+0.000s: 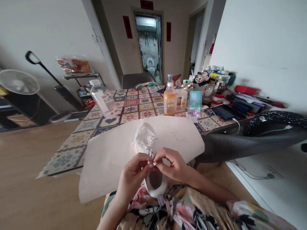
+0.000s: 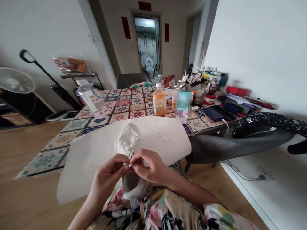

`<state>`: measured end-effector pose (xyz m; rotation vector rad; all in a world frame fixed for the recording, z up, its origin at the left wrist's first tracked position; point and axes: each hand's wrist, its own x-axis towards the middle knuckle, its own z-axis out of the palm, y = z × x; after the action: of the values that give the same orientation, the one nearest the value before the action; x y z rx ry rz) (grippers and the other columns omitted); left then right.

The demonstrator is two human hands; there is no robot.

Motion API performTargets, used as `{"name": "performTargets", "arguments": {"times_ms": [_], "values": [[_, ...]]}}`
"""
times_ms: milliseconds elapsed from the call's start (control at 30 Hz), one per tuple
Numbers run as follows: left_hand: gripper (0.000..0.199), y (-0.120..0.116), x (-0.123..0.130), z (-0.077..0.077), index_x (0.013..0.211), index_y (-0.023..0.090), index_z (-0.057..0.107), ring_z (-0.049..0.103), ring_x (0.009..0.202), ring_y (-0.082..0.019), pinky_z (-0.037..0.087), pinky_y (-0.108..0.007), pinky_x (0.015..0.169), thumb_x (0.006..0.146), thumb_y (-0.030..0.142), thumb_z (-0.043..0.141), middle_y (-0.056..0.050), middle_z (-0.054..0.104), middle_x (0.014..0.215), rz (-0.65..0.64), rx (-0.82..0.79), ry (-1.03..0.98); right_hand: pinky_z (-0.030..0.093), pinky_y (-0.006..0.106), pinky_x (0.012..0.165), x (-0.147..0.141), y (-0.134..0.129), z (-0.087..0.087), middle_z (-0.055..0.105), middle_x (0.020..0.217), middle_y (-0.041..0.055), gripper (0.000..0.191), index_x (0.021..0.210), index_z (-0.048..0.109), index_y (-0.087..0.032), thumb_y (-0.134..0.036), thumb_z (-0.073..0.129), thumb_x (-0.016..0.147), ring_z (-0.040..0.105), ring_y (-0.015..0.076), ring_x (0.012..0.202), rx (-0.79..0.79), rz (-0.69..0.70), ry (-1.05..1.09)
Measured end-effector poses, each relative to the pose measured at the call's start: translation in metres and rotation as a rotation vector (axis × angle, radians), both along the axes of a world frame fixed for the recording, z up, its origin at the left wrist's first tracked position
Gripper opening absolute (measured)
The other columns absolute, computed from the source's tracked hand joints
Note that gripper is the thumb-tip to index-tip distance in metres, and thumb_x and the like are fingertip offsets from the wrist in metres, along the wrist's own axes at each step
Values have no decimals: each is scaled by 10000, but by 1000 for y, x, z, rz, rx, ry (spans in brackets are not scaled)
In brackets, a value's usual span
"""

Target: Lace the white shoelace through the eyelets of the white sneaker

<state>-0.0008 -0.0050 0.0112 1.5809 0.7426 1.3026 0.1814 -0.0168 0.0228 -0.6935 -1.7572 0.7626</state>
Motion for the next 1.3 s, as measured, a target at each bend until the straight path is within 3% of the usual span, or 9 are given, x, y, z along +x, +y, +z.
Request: {"name": "performTargets", "arguments": {"times_ms": [200,500,567,700,933,1000,1167,1233,1300], "values": [[40,-3,1,0,842,211,697,611,682,-150,505,-236,637,843,173,683,-13,668,751,109,199,102,489,230,683,0,-1,1,654,832,23,153,901,656,-184,-327,609,927,623,139,765,-110,-1,50],[54,-3,0,1,809,203,646,585,691,-158,477,-252,659,859,182,649,-13,634,761,69,209,191,508,230,549,-8,4,-14,646,771,1,210,957,637,-211,-417,595,943,625,113,546,-249,-37,259],[62,-3,0,0,802,203,640,578,689,-158,471,-252,657,862,186,648,-12,630,751,74,190,162,529,239,604,-6,3,-12,660,807,8,162,999,638,-214,-360,608,936,650,127,623,-223,-39,220],[50,-1,-1,-2,816,210,650,570,726,-163,466,-257,681,861,194,664,-11,625,767,104,143,97,529,292,824,-1,2,-2,678,985,59,155,1043,664,-205,-215,646,890,656,176,911,16,-38,4],[69,0,-4,1,904,214,744,610,746,-188,480,-292,705,868,230,687,-39,674,781,98,239,151,492,339,869,2,4,3,655,976,87,81,961,684,-182,-206,611,938,612,205,956,148,-112,-181],[62,0,-4,2,878,219,746,620,750,-193,485,-294,700,868,253,695,-43,680,789,113,257,155,474,347,891,2,3,3,641,965,73,81,926,690,-188,-249,638,936,603,204,964,106,-107,-159],[147,1,-4,3,827,213,737,607,713,-196,489,-305,682,872,345,693,-46,663,767,130,225,174,460,311,880,3,1,7,605,940,36,91,872,675,-184,-254,651,925,593,180,957,-194,19,-97],[162,1,-5,3,817,212,731,604,721,-199,487,-311,696,876,357,687,-48,663,771,139,213,183,450,317,904,4,1,8,599,981,40,17,895,661,-178,-189,649,897,581,187,998,-204,66,-128],[180,2,-5,3,801,212,725,602,729,-205,485,-319,709,874,371,684,-48,661,764,153,207,191,441,333,931,4,2,8,591,1029,46,108,936,643,-181,-138,669,841,573,198,1035,-148,80,-179]]}}
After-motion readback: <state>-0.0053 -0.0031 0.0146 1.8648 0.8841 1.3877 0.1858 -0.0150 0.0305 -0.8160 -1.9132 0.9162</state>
